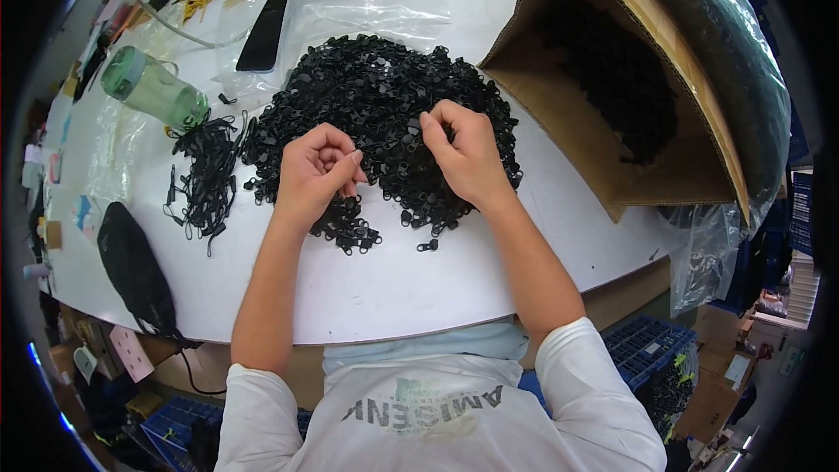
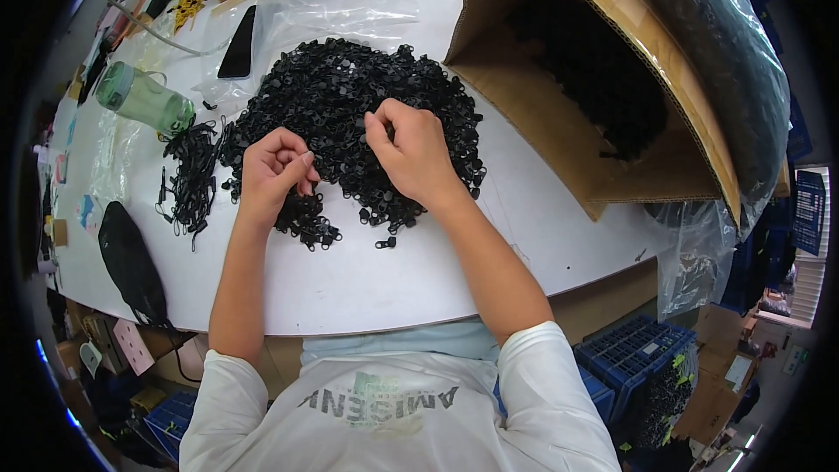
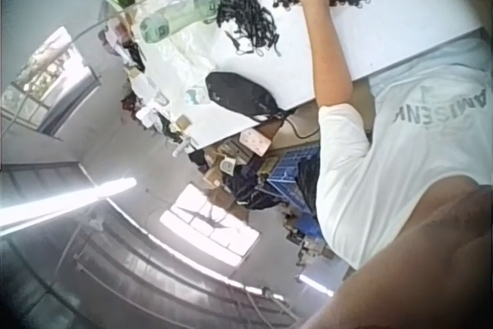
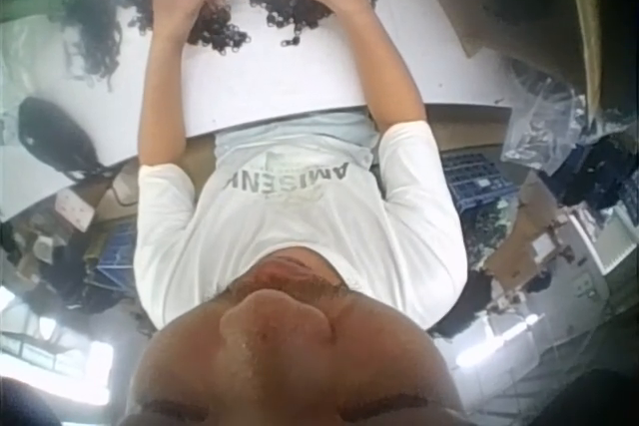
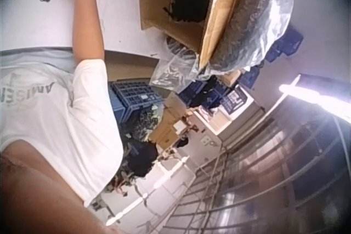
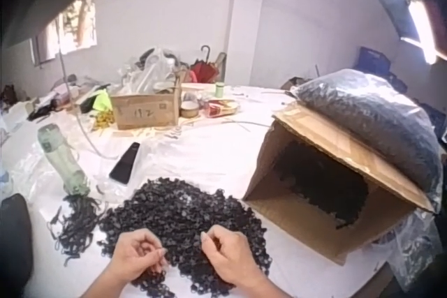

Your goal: Assembling or sorting small black plastic components on a workbench.

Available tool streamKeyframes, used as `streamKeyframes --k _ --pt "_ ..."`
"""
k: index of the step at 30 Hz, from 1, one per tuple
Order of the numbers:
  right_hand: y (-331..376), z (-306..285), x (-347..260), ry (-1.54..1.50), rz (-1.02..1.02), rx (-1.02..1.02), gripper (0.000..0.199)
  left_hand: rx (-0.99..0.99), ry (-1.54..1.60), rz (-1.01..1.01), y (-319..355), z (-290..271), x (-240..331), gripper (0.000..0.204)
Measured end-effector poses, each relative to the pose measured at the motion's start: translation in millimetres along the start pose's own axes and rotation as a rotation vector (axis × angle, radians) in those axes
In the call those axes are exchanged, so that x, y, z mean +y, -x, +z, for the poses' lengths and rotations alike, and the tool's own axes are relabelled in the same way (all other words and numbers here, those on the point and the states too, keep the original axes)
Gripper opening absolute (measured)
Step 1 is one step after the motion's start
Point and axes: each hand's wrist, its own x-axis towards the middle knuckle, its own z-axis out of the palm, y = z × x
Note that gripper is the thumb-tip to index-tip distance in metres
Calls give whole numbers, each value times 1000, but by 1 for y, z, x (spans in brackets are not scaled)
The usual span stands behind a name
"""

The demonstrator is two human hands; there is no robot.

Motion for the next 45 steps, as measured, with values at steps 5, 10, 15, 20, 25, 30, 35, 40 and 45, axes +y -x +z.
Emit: streamKeyframes --k 5,10,15,20,25,30,35,40,45 --pt "3 -4 0 -18 -23 4 23 38 -13 24 0 -1 1 8" --pt "1 7 6 -203 -169 110 25 60 -26 46 0 1 -1 8" --pt "2 6 4 -168 -148 -97 26 45 -45 34 0 1 -2 9" --pt "4 3 -7 -3 -129 -186 22 51 -50 38 -1 -1 -4 9" --pt "6 6 -1 -33 -151 -241 11 43 -40 25 -1 -2 -3 10" --pt "6 5 -4 138 -294 -264 15 51 -38 22 -2 -1 -5 10" --pt "8 2 -13 301 -344 -323 25 52 -47 24 -2 -2 -6 10" --pt "13 4 -20 422 -327 -430 42 43 -50 16 -2 -2 -7 10" --pt "13 3 -26 556 -282 -470 47 41 -56 8 -3 -1 -8 11"
